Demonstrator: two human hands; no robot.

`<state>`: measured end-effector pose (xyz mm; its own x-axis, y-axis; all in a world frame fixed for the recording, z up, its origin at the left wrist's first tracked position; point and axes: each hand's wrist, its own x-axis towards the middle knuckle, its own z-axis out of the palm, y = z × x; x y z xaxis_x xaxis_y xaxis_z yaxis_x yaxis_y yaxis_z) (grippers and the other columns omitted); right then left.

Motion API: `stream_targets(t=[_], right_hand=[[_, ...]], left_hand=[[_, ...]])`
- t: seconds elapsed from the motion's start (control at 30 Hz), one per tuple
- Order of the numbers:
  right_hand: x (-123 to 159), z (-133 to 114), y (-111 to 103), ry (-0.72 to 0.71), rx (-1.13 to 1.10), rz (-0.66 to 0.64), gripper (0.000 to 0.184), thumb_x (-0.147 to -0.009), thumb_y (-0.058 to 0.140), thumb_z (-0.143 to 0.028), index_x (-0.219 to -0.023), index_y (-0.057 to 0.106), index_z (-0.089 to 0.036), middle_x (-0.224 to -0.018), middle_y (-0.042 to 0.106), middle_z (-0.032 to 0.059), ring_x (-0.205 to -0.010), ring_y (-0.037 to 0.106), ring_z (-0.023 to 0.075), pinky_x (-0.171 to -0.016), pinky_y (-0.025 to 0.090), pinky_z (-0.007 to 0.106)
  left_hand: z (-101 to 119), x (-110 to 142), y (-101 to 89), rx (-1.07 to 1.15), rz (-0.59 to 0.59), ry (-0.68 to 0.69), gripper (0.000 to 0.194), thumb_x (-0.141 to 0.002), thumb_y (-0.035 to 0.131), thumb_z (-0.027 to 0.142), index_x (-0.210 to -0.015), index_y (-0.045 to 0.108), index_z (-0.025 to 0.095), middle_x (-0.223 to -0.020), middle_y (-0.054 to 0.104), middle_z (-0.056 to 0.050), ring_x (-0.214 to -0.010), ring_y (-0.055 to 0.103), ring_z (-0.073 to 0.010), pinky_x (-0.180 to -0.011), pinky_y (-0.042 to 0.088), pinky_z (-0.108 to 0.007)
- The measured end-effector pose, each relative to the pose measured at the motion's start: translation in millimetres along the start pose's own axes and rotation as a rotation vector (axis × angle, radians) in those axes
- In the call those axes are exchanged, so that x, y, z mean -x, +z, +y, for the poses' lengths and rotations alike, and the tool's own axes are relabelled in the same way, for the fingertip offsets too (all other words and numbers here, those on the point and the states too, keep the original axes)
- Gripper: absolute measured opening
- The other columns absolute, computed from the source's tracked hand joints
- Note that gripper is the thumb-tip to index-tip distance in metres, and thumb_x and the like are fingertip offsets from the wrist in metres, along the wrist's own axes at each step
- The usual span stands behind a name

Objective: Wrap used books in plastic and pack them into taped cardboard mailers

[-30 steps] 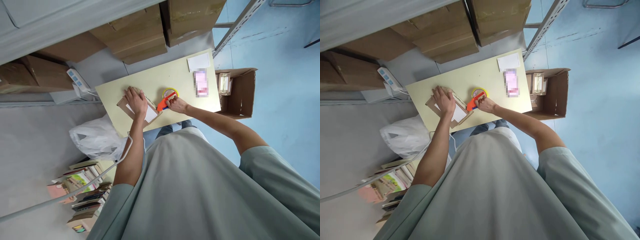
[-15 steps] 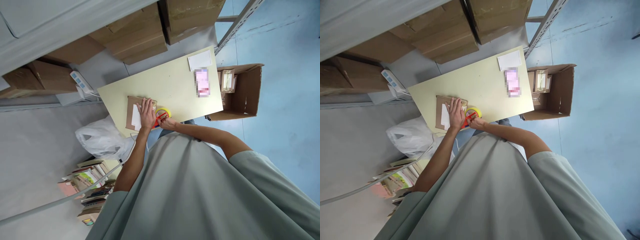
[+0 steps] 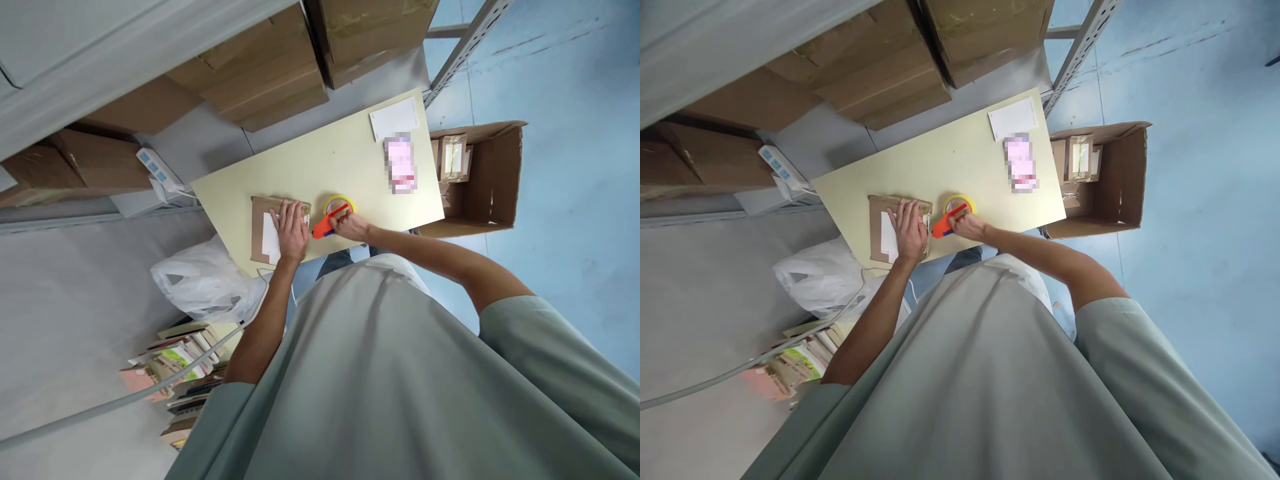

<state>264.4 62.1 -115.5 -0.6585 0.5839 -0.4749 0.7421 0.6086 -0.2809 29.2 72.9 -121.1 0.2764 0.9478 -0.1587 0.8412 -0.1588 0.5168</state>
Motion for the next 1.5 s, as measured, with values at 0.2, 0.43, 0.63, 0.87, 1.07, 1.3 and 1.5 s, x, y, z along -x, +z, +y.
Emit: stream_targets(t=[0.2,0.43,0.63,0.87,1.07,1.3,1.5], right_hand=[[-10.9,57.1,-32.9,0.120,0.073,0.032,0.047,-0.110,0.029,-0.006,-0.149,0.051,0.004,-0.112,0.082,0.0255,-0.101,0.080,0.0333,-0.095,0.049,0.045],[-30.5,50.9,-47.1,0.068,0.101,0.089,0.051,-0.113,0.025,-0.012,-0.156,0.048,0.004,-0.120,0.080,0.0271,-0.110,0.078,0.0365,-0.102,0.049,0.051],[-25.1,47.3,-41.8,0.011,0.127,0.079,0.051,-0.111,0.026,-0.008,-0.155,0.050,0.003,-0.118,0.080,0.0247,-0.108,0.078,0.0347,-0.099,0.050,0.048],[-22.1,31.3,-33.1,-0.068,0.196,0.091,0.050,-0.104,0.028,0.001,-0.147,0.053,0.005,-0.109,0.080,0.0250,-0.099,0.078,0.0331,-0.091,0.050,0.046],[-1.9,-6.1,-13.4,-0.226,0.138,0.055,0.050,-0.099,0.035,0.006,-0.144,0.056,0.003,-0.107,0.081,0.0238,-0.094,0.080,0.0314,-0.086,0.053,0.046],[-3.1,-63.8,5.6,-0.203,0.014,0.106,0.039,-0.101,0.037,0.005,-0.124,0.067,-0.001,-0.095,0.081,0.0207,-0.081,0.078,0.0278,-0.074,0.050,0.040],[1.0,-64.6,13.9,-0.122,0.001,0.078,0.039,-0.103,0.034,0.003,-0.126,0.064,-0.001,-0.096,0.080,0.0214,-0.081,0.077,0.0277,-0.075,0.047,0.040]], left_hand=[[4.5,-1.1,-3.1,0.018,-0.022,-0.016,0.059,-0.111,0.037,0.035,-0.161,0.060,0.016,-0.170,0.057,-0.019,-0.175,0.028,-0.0303,-0.145,-0.002,-0.061],[7.7,2.7,-10.1,0.022,-0.048,0.002,0.058,-0.110,0.039,0.040,-0.157,0.064,0.018,-0.167,0.061,-0.017,-0.172,0.034,-0.0313,-0.146,0.005,-0.060],[-6.9,-14.2,-29.3,0.032,0.165,-0.207,0.068,-0.113,0.038,0.056,-0.163,0.055,0.013,-0.177,0.046,-0.024,-0.177,0.021,-0.0333,-0.145,0.013,-0.060],[-16.1,-25.2,-30.3,-0.011,0.183,-0.416,0.079,-0.113,0.039,0.060,-0.169,0.044,0.004,-0.179,0.039,-0.031,-0.177,0.016,-0.0390,-0.144,0.001,-0.065],[4.0,5.0,-22.7,0.036,0.086,-0.223,0.067,-0.115,0.033,0.051,-0.166,0.051,0.012,-0.179,0.042,-0.024,-0.177,0.018,-0.0340,-0.144,0.006,-0.064],[25.1,17.1,-6.5,0.058,-0.056,0.028,0.060,-0.118,0.022,0.048,-0.149,0.061,0.014,-0.174,0.051,-0.023,-0.176,0.022,-0.0272,-0.144,0.020,-0.057],[23.6,19.9,7.5,0.046,-0.020,0.047,0.059,-0.118,0.020,0.047,-0.143,0.063,0.015,-0.167,0.059,-0.023,-0.174,0.029,-0.0266,-0.144,0.022,-0.055]])
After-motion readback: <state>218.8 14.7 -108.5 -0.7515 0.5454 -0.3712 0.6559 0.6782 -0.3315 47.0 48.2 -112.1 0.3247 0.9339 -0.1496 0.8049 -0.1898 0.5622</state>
